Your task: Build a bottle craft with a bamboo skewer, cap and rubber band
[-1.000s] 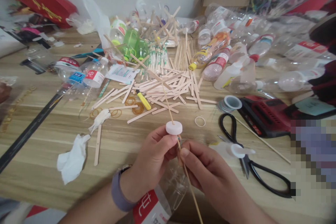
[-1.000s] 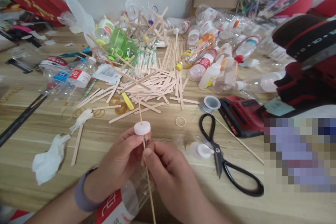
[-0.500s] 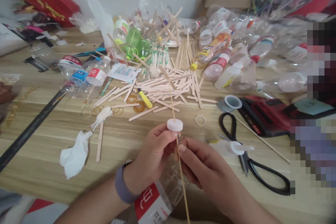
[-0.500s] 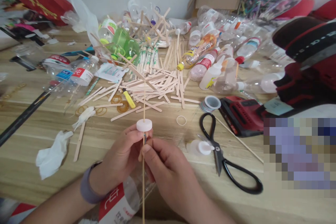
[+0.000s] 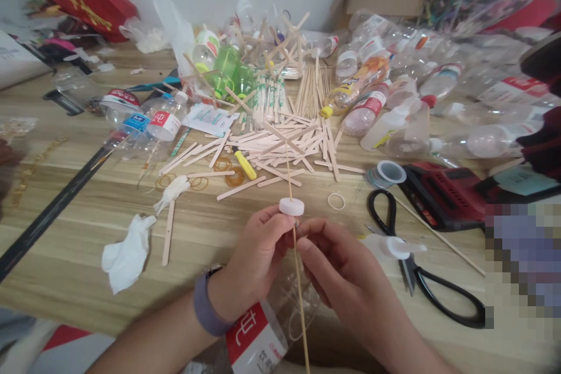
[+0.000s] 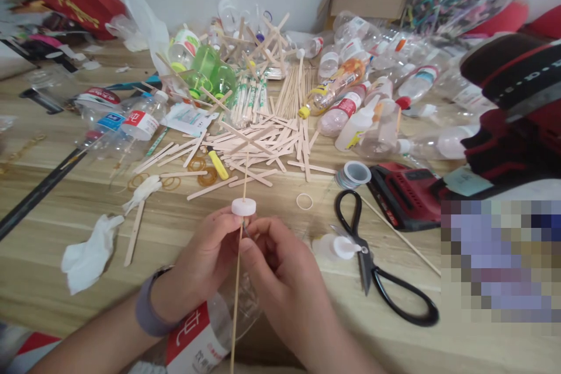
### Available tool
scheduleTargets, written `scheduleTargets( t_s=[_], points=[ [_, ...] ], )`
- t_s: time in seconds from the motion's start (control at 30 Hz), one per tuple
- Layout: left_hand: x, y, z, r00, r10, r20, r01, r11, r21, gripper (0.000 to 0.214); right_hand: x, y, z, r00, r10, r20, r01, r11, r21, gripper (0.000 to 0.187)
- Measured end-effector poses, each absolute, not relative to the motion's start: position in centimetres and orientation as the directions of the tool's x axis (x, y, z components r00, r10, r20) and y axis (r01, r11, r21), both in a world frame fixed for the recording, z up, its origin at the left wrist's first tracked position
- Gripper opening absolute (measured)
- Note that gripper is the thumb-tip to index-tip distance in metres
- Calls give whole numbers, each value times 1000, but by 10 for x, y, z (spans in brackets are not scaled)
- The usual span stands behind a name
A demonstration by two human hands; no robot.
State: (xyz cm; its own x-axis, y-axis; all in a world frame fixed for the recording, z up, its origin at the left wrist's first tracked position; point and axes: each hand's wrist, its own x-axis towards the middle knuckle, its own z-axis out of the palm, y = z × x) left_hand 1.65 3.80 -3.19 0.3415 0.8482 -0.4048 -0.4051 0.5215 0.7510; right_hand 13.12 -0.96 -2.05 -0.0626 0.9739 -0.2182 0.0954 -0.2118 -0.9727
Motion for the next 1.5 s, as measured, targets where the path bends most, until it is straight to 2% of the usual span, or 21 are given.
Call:
scheduleTargets(
  t_s=[0.13, 0.23, 0.33, 0.4, 0.63, 0.8, 0.9, 0.97, 1.03, 1.13, 1.2, 1.33, 1.5],
  points=[
    [16, 38, -35, 356, 822, -444, -391, 563, 728, 14, 133, -12, -23, 65, 998, -19, 368, -41, -929, 17],
    [16, 39, -36, 387, 802, -454, -377, 587, 716, 15, 136, -10, -25, 75, 993, 95, 457, 50, -888, 24],
    [15, 40, -37, 412, 785, -462, -369, 607, 703, 16, 137, -9, -28, 86, 988, 127, 443, 76, -894, 42],
    [15, 41, -37, 411, 785, -464, -378, 610, 697, 15, 138, -10, -29, 93, 989, 114, 412, 66, -909, 46],
    [15, 40, -34, 357, 815, -457, -338, 568, 750, 16, 141, -14, -25, 103, 990, -99, 311, -127, -942, 21],
    [14, 39, -35, 378, 820, -430, -330, 554, 765, 17, 135, -13, -16, 178, 960, -215, 176, -246, -953, 20],
    [13, 38, -37, 382, 836, -395, -320, 520, 792, 16, 134, -14, -15, 173, 952, -252, 126, -275, -953, 26],
    [13, 37, -37, 387, 842, -376, -316, 505, 803, 16, 136, -13, -17, 161, 968, -195, 159, -220, -962, 30],
    [13, 37, -37, 397, 839, -372, -311, 504, 806, 19, 139, -11, -20, 144, 987, -65, 268, -102, -958, 29],
    [14, 36, -36, 423, 819, -387, -287, 527, 800, 21, 145, -7, -22, 107, 984, 140, 454, 76, -888, 22],
    [14, 35, -36, 451, 797, -401, -264, 549, 793, 21, 147, -3, -21, 86, 974, 212, 509, 140, -849, 19],
    [15, 33, -37, 500, 765, -406, -203, 560, 803, 30, 151, 2, -21, 82, 972, 222, 515, 150, -844, 26],
    [16, 31, -37, 552, 720, -421, -204, 606, 769, 29, 154, 4, -30, 12, 989, 148, 385, 132, -913, 56]
  ],
)
